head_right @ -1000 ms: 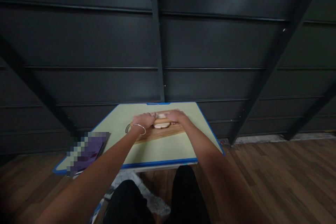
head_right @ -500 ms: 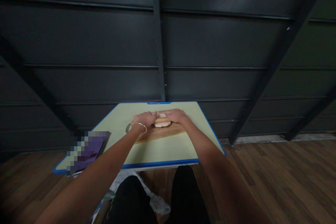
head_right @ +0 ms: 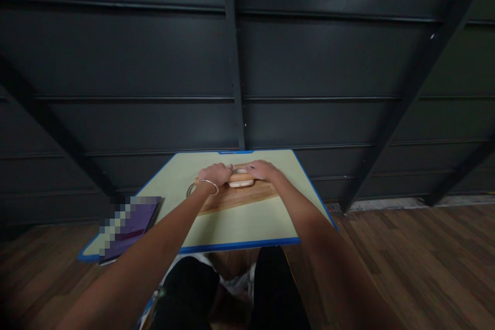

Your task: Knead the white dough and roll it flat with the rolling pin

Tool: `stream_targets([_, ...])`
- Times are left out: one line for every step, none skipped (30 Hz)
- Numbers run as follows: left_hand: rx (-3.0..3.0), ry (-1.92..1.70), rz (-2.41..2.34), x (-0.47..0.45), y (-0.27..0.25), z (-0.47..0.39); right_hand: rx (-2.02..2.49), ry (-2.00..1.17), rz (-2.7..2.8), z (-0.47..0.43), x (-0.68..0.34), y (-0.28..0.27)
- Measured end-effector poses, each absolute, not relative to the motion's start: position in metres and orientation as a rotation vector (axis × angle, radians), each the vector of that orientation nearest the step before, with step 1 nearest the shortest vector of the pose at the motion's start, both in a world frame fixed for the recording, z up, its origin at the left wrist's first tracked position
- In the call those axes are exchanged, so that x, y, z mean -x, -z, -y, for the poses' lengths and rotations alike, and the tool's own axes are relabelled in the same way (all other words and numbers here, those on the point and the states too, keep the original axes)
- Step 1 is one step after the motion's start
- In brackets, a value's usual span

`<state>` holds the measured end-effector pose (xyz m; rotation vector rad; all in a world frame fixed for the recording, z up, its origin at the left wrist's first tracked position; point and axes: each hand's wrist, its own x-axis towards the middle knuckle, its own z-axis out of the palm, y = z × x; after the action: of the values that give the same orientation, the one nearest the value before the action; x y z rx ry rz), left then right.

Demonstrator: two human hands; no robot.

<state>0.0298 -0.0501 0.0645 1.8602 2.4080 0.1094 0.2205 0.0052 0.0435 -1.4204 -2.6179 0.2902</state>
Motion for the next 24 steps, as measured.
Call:
stream_targets([-1.863, -0.109, -2.406, -0.030, -0.065, 0.050, 1.409, -0.316, 2.616, -0.006, -0.221, -0.043])
stream_targets([-1.869, -0.111, -2.402, -0.030, -0.066, 0.050, 1.404, -0.337, 2.614, -0.007, -0.221, -0.043])
stream_targets([-1.877, -0.116, -2.396, -0.030, -0.067, 0.051, 1.410, -0.352, 2.609, -0.008, -0.221, -0.043])
stream_targets([-1.881, -0.122, -2.392, -0.030, -0.068, 0.051, 1.421, -0.362, 2.603, -0.009, -0.220, -0.043])
stream_targets([-1.879, -0.128, -2.388, -0.030, -0.069, 0.051, 1.438, -0.366, 2.600, -0.011, -0.220, -0.043])
stream_targets([-1.871, -0.135, -2.388, -0.030, -0.070, 0.051, 1.458, -0.365, 2.599, -0.012, -0.220, -0.042])
stream_targets([-1.864, -0.144, -2.389, -0.030, -0.071, 0.051, 1.481, -0.361, 2.600, -0.013, -0.219, -0.042])
stream_targets([-1.859, -0.154, -2.390, -0.030, -0.072, 0.050, 1.505, -0.353, 2.600, -0.014, -0.219, -0.041])
stream_targets([-1.857, -0.158, -2.386, -0.029, -0.072, 0.048, 1.531, -0.341, 2.597, -0.014, -0.218, -0.041])
stream_targets([-1.861, -0.162, -2.378, -0.028, -0.072, 0.047, 1.559, -0.322, 2.590, -0.014, -0.217, -0.040])
stream_targets([-1.868, -0.163, -2.368, -0.027, -0.071, 0.045, 1.589, -0.298, 2.574, -0.014, -0.216, -0.040])
stream_targets([-1.875, -0.163, -2.358, -0.026, -0.070, 0.043, 1.623, -0.267, 2.549, -0.013, -0.215, -0.040])
stream_targets([-1.882, -0.163, -2.349, -0.025, -0.070, 0.041, 1.658, -0.233, 2.515, -0.012, -0.214, -0.040])
stream_targets([-1.886, -0.166, -2.344, -0.024, -0.069, 0.039, 1.695, -0.196, 2.474, -0.012, -0.213, -0.040])
stream_targets([-1.889, -0.172, -2.340, -0.024, -0.068, 0.038, 1.730, -0.164, 2.430, -0.011, -0.212, -0.040])
stream_targets([-1.889, -0.180, -2.340, -0.023, -0.067, 0.036, 1.756, -0.140, 2.391, -0.011, -0.212, -0.040])
stream_targets([-1.884, -0.185, -2.340, -0.022, -0.066, 0.034, 1.773, -0.128, 2.366, -0.012, -0.211, -0.040])
stream_targets([-1.882, -0.191, -2.341, -0.022, -0.066, 0.032, 1.784, -0.131, 2.357, -0.014, -0.211, -0.040])
stream_targets([-1.884, -0.197, -2.338, -0.021, -0.065, 0.030, 1.789, -0.147, 2.362, -0.016, -0.210, -0.040])
stream_targets([-1.889, -0.202, -2.333, -0.020, -0.064, 0.028, 1.794, -0.172, 2.375, -0.019, -0.210, -0.040])
stream_targets([-1.896, -0.207, -2.328, -0.019, -0.063, 0.025, 1.798, -0.199, 2.391, -0.022, -0.210, -0.040])
stream_targets([-1.904, -0.215, -2.322, -0.018, -0.062, 0.023, 1.803, -0.223, 2.404, -0.025, -0.209, -0.040])
stream_targets([-1.912, -0.224, -2.315, -0.017, -0.061, 0.021, 1.809, -0.241, 2.410, -0.029, -0.209, -0.039])
stream_targets([-1.918, -0.234, -2.310, -0.016, -0.060, 0.018, 1.813, -0.251, 2.411, -0.032, -0.208, -0.040])
